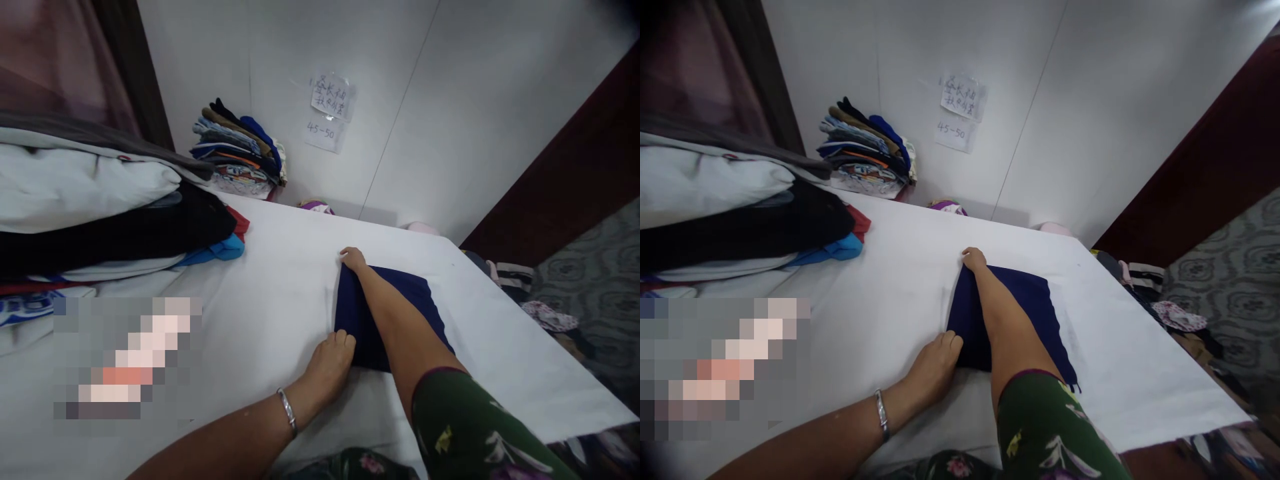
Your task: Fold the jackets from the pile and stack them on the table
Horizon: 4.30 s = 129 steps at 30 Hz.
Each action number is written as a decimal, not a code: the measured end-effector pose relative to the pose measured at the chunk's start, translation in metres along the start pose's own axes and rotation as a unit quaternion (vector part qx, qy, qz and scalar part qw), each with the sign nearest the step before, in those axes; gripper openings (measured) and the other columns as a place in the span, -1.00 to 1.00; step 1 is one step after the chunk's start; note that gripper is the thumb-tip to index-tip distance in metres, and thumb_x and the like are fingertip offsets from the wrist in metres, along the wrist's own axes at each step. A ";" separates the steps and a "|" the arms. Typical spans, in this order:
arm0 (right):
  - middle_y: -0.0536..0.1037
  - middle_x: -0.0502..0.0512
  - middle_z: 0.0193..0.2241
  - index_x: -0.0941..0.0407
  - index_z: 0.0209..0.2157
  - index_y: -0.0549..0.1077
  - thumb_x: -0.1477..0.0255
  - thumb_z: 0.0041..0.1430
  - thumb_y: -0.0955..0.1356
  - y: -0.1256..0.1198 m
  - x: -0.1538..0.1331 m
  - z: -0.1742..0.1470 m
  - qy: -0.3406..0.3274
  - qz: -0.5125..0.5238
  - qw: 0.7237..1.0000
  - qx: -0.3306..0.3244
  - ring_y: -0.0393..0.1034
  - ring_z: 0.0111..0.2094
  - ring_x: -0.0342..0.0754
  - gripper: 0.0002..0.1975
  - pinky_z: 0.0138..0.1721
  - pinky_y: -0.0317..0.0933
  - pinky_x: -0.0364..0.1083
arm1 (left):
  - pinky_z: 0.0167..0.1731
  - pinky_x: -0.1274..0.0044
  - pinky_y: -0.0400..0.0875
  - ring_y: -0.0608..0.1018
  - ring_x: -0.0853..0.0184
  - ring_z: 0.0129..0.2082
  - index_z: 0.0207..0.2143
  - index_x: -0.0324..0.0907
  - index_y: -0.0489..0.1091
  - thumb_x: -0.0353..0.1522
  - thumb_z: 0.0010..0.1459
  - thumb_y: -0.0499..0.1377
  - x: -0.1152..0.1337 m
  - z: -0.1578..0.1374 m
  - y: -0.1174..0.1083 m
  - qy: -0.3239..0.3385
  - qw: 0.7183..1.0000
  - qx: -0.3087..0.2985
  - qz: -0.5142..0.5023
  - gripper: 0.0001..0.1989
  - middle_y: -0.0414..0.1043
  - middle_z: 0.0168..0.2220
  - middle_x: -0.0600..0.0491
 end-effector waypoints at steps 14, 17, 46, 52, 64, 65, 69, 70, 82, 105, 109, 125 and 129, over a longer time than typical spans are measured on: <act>0.53 0.17 0.02 0.13 -0.03 0.52 0.17 0.27 0.27 -0.028 0.018 -0.012 -0.054 -0.036 0.997 -0.042 0.39 0.04 0.01 -0.60 0.01 0.19 -0.15 | -0.25 0.37 0.37 0.43 0.19 -0.16 -0.21 -0.15 0.21 -0.60 0.09 0.00 0.000 0.000 -0.009 0.017 0.998 0.061 -0.006 -0.76 0.32 -0.16 -0.05; 0.53 0.13 0.02 0.10 0.00 0.49 0.19 0.27 0.28 -0.024 0.018 -0.014 -0.052 -0.036 0.998 -0.026 0.39 0.03 -0.01 -0.61 0.00 0.20 -0.15 | -0.30 0.41 0.38 0.43 0.23 -0.19 -0.22 -0.14 0.22 -0.62 0.10 -0.03 0.002 0.001 -0.006 0.041 0.998 0.050 -0.008 -0.74 0.31 -0.18 -0.03; 0.56 0.23 -0.08 0.11 -0.10 0.52 -0.12 0.26 0.04 -0.048 0.117 -0.055 -0.006 -0.100 0.995 0.006 0.41 -0.06 0.07 -0.30 -0.10 0.19 -0.09 | -0.07 0.33 0.16 0.36 0.23 -0.07 0.05 -0.11 0.31 -0.62 0.22 -0.11 0.045 0.006 -0.001 0.224 0.967 0.102 0.061 -0.55 0.39 -0.05 -0.05; 0.58 0.21 -0.14 0.10 -0.16 0.53 -0.13 0.25 0.02 -0.048 0.122 -0.048 -0.011 -0.099 0.995 0.020 0.41 -0.11 0.04 -0.28 -0.14 0.18 -0.12 | -0.30 0.38 0.13 0.34 0.27 -0.30 -0.20 -0.19 0.40 -0.53 0.30 -0.12 0.043 0.009 0.012 0.234 0.969 0.056 0.060 -0.70 0.38 -0.32 0.00; 0.58 0.16 -0.08 0.09 -0.12 0.54 -0.06 0.31 0.01 -0.061 0.142 -0.053 -0.006 -0.102 0.995 -0.014 0.42 -0.05 -0.01 -0.31 -0.09 0.19 -0.16 | -0.31 0.40 0.17 0.34 0.28 -0.28 -0.14 -0.18 0.39 -0.63 0.18 -0.02 0.037 0.009 0.015 0.234 0.966 0.084 0.067 -0.68 0.39 -0.28 0.02; 0.57 0.19 -0.08 0.10 -0.13 0.55 -0.06 0.31 0.01 -0.066 0.151 -0.058 0.005 -0.109 0.994 -0.014 0.43 -0.04 0.01 -0.31 -0.09 0.19 -0.14 | -0.30 0.40 0.18 0.35 0.28 -0.28 -0.13 -0.17 0.39 -0.63 0.17 -0.03 0.036 0.010 0.014 0.231 0.967 0.084 0.066 -0.66 0.39 -0.27 0.03; 0.56 0.29 -0.06 0.15 -0.11 0.55 -0.04 0.32 0.01 -0.076 0.177 -0.075 0.047 -0.137 0.989 -0.005 0.44 -0.04 0.10 -0.29 -0.09 0.23 -0.07 | -0.28 0.41 0.20 0.36 0.27 -0.26 -0.05 -0.16 0.37 -0.60 0.18 -0.01 0.034 0.008 0.008 0.221 0.969 0.093 0.063 -0.64 0.40 -0.24 0.02; 0.55 0.30 -0.05 0.15 -0.10 0.54 -0.04 0.32 0.01 -0.076 0.179 -0.077 0.050 -0.142 0.989 -0.002 0.43 -0.03 0.11 -0.29 -0.08 0.23 -0.05 | -0.26 0.40 0.21 0.37 0.26 -0.24 -0.02 -0.16 0.35 -0.55 0.19 0.01 0.035 0.007 0.006 0.220 0.969 0.098 0.062 -0.66 0.41 -0.21 0.01; 0.54 0.26 -0.02 0.11 -0.01 0.45 -0.09 0.27 0.05 -0.074 0.175 -0.072 0.031 -0.157 0.987 0.006 0.41 -0.01 0.08 -0.33 -0.07 0.23 -0.05 | -0.30 0.39 0.27 0.41 0.22 -0.23 -0.06 -0.28 0.33 -0.56 0.21 -0.01 0.118 0.047 0.021 0.251 0.950 0.092 0.159 -0.73 0.41 -0.22 -0.06; -0.03 0.13 0.37 -0.01 0.30 0.11 -0.02 0.31 0.07 -0.071 0.189 -0.154 0.055 -0.113 0.991 0.035 -0.27 0.38 0.11 -0.36 0.29 -0.34 0.27 | -0.25 0.38 0.25 0.38 0.23 -0.21 -0.11 -0.23 0.35 -0.58 0.19 -0.05 0.114 0.052 0.037 0.260 0.955 0.078 0.116 -0.71 0.38 -0.21 -0.04; -0.05 0.12 0.38 -0.01 0.30 0.12 -0.03 0.31 0.04 -0.072 0.200 -0.159 0.097 -0.069 0.993 -0.021 -0.26 0.38 0.12 -0.35 0.28 -0.30 0.28 | -0.24 0.37 0.26 0.38 0.22 -0.19 -0.06 -0.24 0.35 -0.58 0.18 -0.05 0.113 0.051 0.033 0.260 0.955 0.088 0.114 -0.68 0.38 -0.20 -0.06; -0.07 0.13 0.38 0.01 0.31 0.09 0.03 0.35 -0.01 -0.078 0.187 -0.240 0.122 -0.001 0.989 0.086 -0.29 0.39 0.09 -0.37 0.29 -0.28 0.25 | -0.08 0.37 0.31 0.43 0.21 -0.09 0.01 -0.20 0.39 -0.24 0.22 0.08 0.099 0.049 0.002 0.254 0.962 0.091 -0.028 -0.64 0.45 -0.08 -0.07; -0.05 0.16 0.37 0.03 0.30 0.12 0.01 0.31 0.11 -0.062 0.182 -0.276 0.082 -0.039 0.989 0.113 -0.25 0.38 0.13 -0.36 0.30 -0.32 0.24 | 0.01 0.36 0.29 0.43 0.16 0.01 -0.02 -0.20 0.42 -0.21 0.26 -0.01 0.035 0.073 -0.041 0.083 0.979 0.180 -0.038 -0.62 0.44 0.01 -0.10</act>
Point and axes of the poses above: each hand's wrist, its own z-axis towards the middle knuckle, its own y-axis out of the palm, x = y × z, the point moved 7 cm from there along z, towards the middle knuckle
